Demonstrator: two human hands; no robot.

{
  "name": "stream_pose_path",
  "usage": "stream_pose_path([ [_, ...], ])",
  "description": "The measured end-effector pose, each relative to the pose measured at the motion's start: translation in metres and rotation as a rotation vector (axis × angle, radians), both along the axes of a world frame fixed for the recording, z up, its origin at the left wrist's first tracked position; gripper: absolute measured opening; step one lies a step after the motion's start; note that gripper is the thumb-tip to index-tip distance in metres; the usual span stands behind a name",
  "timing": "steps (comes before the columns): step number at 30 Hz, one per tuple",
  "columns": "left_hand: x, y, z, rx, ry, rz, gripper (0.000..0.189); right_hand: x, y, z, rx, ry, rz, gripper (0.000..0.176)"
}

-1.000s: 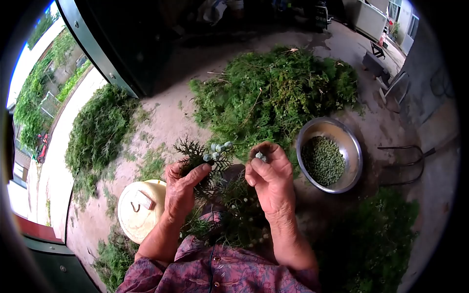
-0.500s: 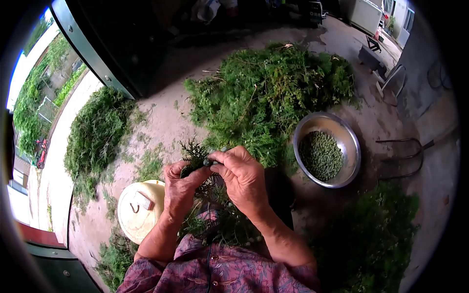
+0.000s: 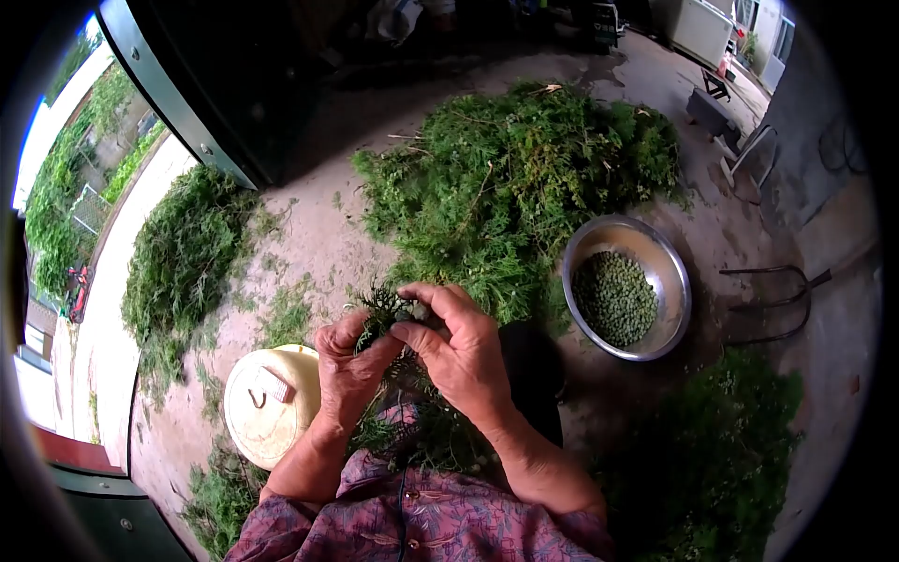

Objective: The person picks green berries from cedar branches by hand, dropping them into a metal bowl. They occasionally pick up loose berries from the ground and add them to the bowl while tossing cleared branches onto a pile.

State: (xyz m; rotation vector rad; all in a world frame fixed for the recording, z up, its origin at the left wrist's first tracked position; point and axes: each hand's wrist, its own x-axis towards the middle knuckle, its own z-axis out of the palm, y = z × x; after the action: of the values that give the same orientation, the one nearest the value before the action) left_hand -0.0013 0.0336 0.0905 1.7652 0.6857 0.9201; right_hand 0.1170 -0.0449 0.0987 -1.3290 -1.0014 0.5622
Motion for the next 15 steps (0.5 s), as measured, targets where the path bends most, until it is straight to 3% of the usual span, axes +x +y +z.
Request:
stream_pose_path([
  [3,0.0,-0.004,0.008,-0.056,-0.029,-0.045,0.002,-0.005,0.003,-0.009,0.069,-0.08,-0.066,0.019],
  [6,-0.002,-0.002,0.006,-0.288,-0.06,-0.033,0.002,-0.003,-0.002,-0.004,0.057,0.714,0.169,0.011],
  [7,-0.003,0.0,0.003,-0.374,-0.066,-0.014,0.003,0.0,-0.004,-0.002,0.12,0.837,0.192,0.01],
  [15,0.003,0.009,0.028,-0.476,-0.107,-0.101,0.012,0.025,-0.01,0.01,0.205,0.962,0.173,0.023],
])
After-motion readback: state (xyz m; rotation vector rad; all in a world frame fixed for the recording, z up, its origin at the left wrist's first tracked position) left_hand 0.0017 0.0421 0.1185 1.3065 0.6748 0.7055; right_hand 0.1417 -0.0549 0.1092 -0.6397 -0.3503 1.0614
